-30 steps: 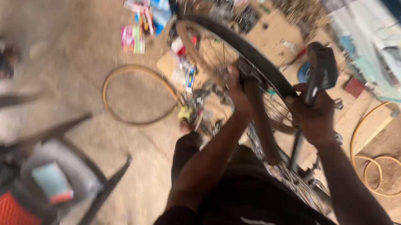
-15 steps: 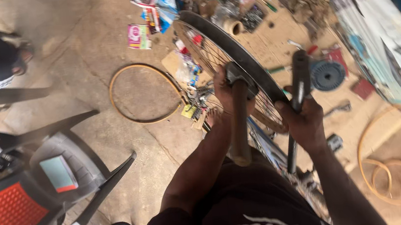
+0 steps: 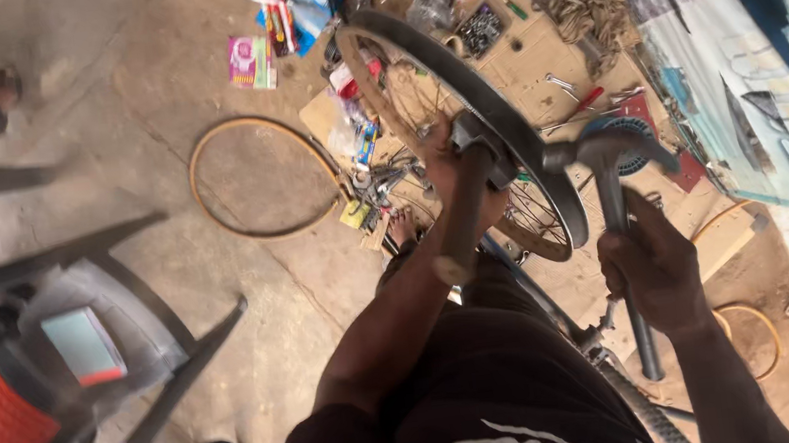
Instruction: The person uses a hammer and a metal rod to adjust the bicycle wheel rim, then uses a wrench to tighten the axle nuts. The person works on the wheel while standing and later sits on the floor to continue adjustments.
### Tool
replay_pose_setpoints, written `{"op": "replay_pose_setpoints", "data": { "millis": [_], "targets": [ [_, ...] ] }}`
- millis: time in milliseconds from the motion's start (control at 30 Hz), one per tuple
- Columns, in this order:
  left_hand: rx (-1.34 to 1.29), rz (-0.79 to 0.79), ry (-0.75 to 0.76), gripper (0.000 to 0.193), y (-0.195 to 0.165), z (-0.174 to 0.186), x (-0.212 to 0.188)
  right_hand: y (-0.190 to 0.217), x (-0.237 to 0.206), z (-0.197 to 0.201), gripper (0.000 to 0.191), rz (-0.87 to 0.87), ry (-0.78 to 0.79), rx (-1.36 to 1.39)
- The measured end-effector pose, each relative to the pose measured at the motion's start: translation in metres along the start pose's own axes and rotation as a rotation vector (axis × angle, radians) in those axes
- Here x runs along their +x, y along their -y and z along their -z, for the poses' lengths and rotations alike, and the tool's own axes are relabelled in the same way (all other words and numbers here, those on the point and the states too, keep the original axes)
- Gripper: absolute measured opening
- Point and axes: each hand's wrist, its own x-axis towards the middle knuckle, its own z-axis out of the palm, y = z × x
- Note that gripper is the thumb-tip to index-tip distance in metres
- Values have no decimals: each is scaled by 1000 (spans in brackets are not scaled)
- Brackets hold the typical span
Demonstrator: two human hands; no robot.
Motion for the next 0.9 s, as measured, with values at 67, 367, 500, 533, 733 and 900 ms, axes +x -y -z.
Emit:
{"op": "replay_pose_setpoints", "data": {
  "millis": [67, 367, 500, 533, 733, 900],
  "targets": [
    [-138, -6, 85, 38, 4, 1, -1, 0, 10, 5, 67, 4, -5, -69],
    [-27, -139, -53, 26, 2, 1, 0, 9, 67, 25, 64, 163, 408, -114],
    [-123, -53, 125, 42, -8, 0, -3, 9, 81, 38, 59, 165, 386, -51],
    [-115, -73, 121, 43, -7, -1, -4, 10, 83, 41, 59, 202, 348, -23],
    [-125, -70, 131, 43, -15, -5, -8, 12, 89, 37, 62, 171, 445, -191],
    [-97, 4, -41, 43, -16, -6, -7, 20, 104, 57, 57, 230, 352, 99]
  ]
}}
